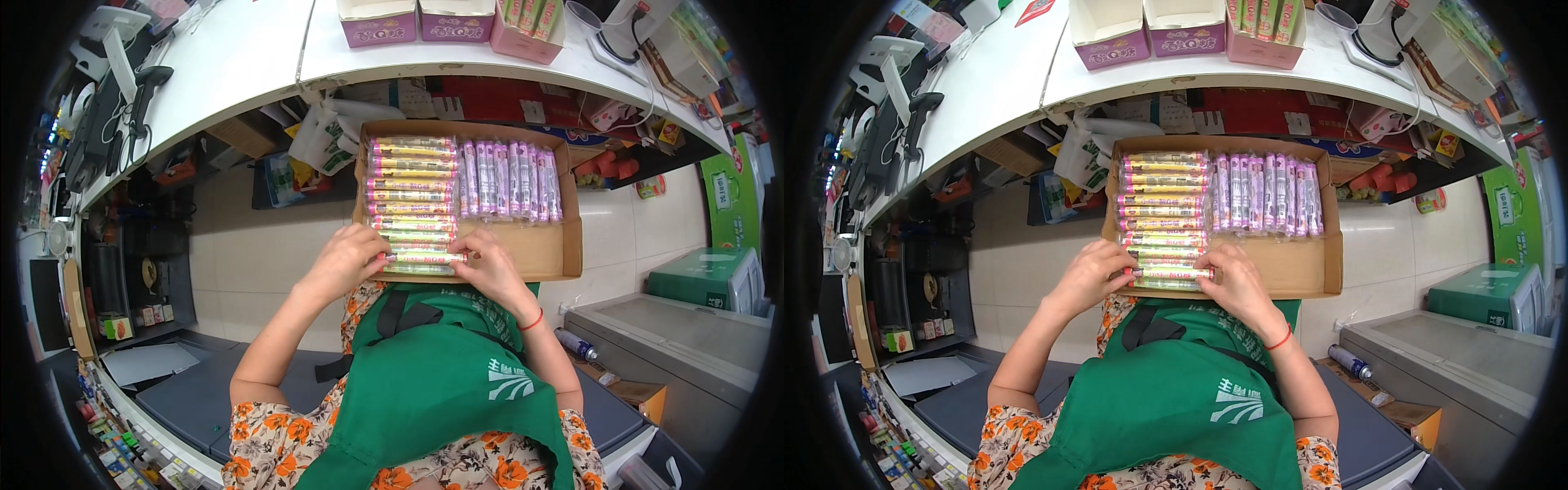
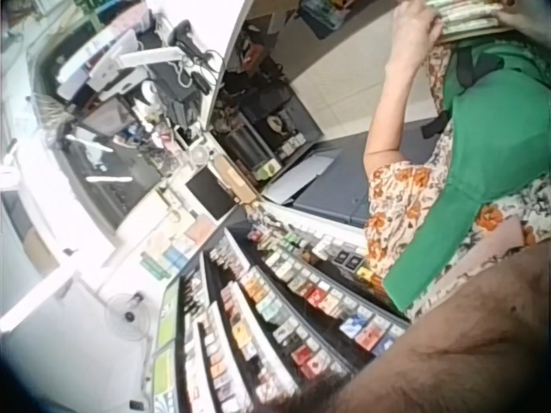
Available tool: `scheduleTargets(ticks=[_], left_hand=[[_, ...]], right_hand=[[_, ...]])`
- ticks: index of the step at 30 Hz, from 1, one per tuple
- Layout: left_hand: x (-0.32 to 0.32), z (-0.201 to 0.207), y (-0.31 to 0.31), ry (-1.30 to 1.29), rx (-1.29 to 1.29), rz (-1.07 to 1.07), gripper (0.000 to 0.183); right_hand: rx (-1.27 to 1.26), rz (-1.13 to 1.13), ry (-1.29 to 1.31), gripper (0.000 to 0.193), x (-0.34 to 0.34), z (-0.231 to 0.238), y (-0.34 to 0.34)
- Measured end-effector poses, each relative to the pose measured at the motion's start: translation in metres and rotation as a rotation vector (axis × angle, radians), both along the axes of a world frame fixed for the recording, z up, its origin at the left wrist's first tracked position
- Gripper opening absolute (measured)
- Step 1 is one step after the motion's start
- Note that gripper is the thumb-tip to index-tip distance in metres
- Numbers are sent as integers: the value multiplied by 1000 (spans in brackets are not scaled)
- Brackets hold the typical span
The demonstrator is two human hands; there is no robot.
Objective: The person repeatedly picks up individually wrapped candy sticks from a display box and places them into a cardboard tray, arranging them in neat rows. The person handles both purple and green-wrapped items, organizing them by color within the tray.
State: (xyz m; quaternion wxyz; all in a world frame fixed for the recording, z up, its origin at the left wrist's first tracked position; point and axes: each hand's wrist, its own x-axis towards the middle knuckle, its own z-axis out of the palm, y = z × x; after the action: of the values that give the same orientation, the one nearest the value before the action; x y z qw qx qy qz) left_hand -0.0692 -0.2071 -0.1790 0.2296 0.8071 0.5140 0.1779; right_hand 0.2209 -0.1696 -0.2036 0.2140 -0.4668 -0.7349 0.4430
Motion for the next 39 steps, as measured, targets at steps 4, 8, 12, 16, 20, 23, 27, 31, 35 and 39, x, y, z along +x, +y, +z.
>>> scheduleTargets(ticks=[4, 8, 12, 16, 20, 23, 27, 31, 35, 39], left_hand=[[1, -6, -4, 48, 43, -32, 16], [3, -10, -6, 66, 95, -48, 15], [3, -15, -6, 105, 109, -64, 14], [3, -18, -7, 159, 78, -65, 15], [4, -19, -6, 193, 34, -60, 16], [4, -22, -5, 215, 21, -61, 17], [5, -18, -3, 232, 31, -65, 18], [10, -10, -1, 215, 13, -55, 17], [20, -8, 5, 116, 40, -51, 18], [35, 0, 17, 17, 49, -54, 21]], right_hand=[[17, 4, -34, 16, -2, -5, -5], [8, 16, -84, 16, -3, -4, -7], [-9, 12, -87, 14, -5, -6, -8], [1, 16, -111, 14, -6, -5, -7], [-39, 14, -121, 13, -5, -9, -7], [-60, 3, -131, 12, -6, -10, -7], [59, -4, -122, 12, -5, -10, -8], [54, -20, -99, 12, -7, -1, -6], [-28, -64, -22, 12, -11, 8, -4], [-120, -122, 79, 10, -13, 15, 1]])
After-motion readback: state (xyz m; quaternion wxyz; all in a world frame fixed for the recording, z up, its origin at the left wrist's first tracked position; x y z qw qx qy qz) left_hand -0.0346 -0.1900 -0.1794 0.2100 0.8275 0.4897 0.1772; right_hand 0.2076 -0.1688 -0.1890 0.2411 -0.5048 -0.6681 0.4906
